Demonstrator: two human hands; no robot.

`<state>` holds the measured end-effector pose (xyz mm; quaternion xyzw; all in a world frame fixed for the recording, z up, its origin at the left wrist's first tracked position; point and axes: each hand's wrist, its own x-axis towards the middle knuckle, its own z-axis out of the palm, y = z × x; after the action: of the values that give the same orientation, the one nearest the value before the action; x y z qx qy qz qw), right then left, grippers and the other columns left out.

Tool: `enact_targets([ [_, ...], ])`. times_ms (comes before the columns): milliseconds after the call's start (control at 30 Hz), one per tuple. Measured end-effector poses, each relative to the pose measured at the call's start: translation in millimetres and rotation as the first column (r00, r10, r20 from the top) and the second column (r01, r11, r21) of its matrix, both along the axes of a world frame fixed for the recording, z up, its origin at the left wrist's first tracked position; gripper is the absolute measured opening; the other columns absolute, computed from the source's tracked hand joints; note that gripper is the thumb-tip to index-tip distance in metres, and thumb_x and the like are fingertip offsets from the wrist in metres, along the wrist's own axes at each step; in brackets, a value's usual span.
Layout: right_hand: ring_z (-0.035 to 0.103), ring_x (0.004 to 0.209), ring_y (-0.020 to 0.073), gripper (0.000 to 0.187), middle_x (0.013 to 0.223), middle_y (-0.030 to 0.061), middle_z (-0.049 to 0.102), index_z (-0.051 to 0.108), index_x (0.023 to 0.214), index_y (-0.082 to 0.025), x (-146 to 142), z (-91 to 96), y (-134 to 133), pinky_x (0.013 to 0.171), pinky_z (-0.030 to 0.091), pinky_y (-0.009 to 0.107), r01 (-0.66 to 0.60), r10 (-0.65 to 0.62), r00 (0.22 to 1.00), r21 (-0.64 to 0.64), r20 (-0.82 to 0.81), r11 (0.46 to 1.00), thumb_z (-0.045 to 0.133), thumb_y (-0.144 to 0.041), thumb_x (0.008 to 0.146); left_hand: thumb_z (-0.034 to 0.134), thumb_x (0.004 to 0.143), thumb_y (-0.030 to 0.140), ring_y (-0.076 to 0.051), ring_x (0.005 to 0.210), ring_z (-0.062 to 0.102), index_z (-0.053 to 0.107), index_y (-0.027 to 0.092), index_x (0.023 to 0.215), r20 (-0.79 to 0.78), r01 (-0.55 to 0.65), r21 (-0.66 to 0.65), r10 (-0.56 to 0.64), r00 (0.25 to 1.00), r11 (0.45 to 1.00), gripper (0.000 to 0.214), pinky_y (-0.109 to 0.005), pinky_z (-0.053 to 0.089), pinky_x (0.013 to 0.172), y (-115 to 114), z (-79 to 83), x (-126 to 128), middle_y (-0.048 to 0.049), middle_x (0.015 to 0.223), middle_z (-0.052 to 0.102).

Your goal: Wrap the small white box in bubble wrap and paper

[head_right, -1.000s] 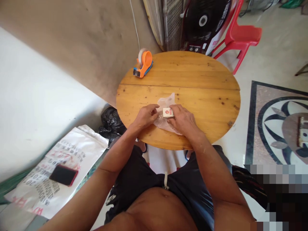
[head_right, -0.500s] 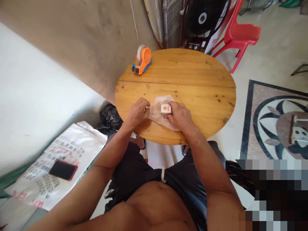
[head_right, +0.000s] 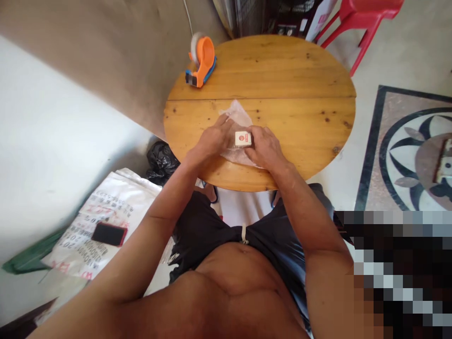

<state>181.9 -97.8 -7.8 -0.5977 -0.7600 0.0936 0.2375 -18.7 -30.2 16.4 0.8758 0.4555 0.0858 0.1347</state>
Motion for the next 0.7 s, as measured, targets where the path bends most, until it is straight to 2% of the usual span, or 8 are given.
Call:
enact_targets([
  [100, 0.055, 0.118, 0.0341, 0.056, 0.129, 0.0157, 0.061, 0.051, 0.132, -0.017, -0.7, -1.8, 2.0, 0.101, 0.045, 0.049, -0.01, 0.01, 1.0, -0.003, -0.03, 1.0, 0.058, -0.029, 0.078, 0.045, 0.098, 0.034, -0.029, 0.133, 0.053, 0.027, 0.029, 0.155, 0.03, 0.012, -0.013, -0.012, 0.999, 1.0, 0.06, -0.04, 0.047, 0.104, 16.2, -6.1, 4.6, -0.0094, 0.162, 0.03],
  [200, 0.054, 0.122, 0.0348, 0.057, 0.132, 0.016, 0.06, 0.051, 0.134, -0.017, -2.0, -1.1, 3.7, 0.104, 0.044, 0.05, -0.046, 0.046, 0.998, 0.003, -0.04, 0.999, 0.057, -0.028, 0.078, 0.047, 0.096, 0.032, -0.028, 0.138, 0.048, 0.023, 0.031, 0.157, 0.048, 0.037, -0.02, -0.036, 0.998, 0.999, 0.065, -0.041, 0.043, 0.11, 30.2, -14.0, 7.1, -0.0077, 0.161, 0.034],
  [367, 0.052, 0.127, 0.038, 0.069, 0.139, 0.0176, 0.057, 0.045, 0.145, -0.016, 0.8, 13.6, 2.4, 0.107, 0.041, 0.056, -0.117, 0.117, 0.993, -0.036, -0.009, 0.992, 0.061, -0.034, 0.081, 0.048, 0.095, 0.031, -0.028, 0.136, 0.049, 0.034, 0.026, 0.153, 0.019, 0.053, -0.014, -0.053, 0.998, 0.998, 0.059, -0.04, 0.041, 0.11, 36.6, -16.1, 9.6, -0.0096, 0.151, 0.048],
  [467, 0.055, 0.126, 0.0354, 0.071, 0.141, 0.0162, 0.057, 0.045, 0.148, -0.016, 7.9, 33.1, 3.6, 0.106, 0.044, 0.052, -0.176, 0.172, 0.983, -0.069, -0.059, 0.982, 0.062, -0.043, 0.084, 0.051, 0.094, 0.033, -0.027, 0.128, 0.056, 0.049, 0.025, 0.141, 0.006, 0.063, 0.019, -0.063, 0.998, 0.998, 0.048, -0.036, 0.046, 0.103, 28.2, -10.5, 9.7, -0.0094, 0.145, 0.053],
  [600, 0.065, 0.11, 0.0276, 0.049, 0.127, 0.0112, 0.068, 0.062, 0.133, -0.016, 12.2, 56.2, 23.6, 0.097, 0.05, 0.041, -0.218, 0.202, 0.969, -0.108, -0.146, 0.97, 0.05, -0.043, 0.094, 0.053, 0.093, 0.034, -0.026, 0.111, 0.064, 0.059, 0.024, 0.129, -0.022, 0.088, 0.048, -0.087, 0.996, 0.995, 0.038, -0.035, 0.051, 0.088, 14.9, -1.6, 10.5, -0.0097, 0.134, 0.059],
  [700, 0.066, 0.106, 0.025, 0.035, 0.114, 0.0048, 0.073, 0.071, 0.118, -0.021, 3.8, 62.9, 51.8, 0.096, 0.049, 0.037, -0.23, 0.223, 0.973, -0.186, -0.058, 0.955, 0.047, -0.031, 0.095, 0.052, 0.094, 0.034, -0.026, 0.112, 0.062, 0.058, 0.023, 0.129, -0.049, 0.091, 0.079, -0.088, 0.995, 0.993, 0.037, -0.035, 0.051, 0.084, 11.1, 3.0, 12.6, -0.0103, 0.132, 0.06],
])
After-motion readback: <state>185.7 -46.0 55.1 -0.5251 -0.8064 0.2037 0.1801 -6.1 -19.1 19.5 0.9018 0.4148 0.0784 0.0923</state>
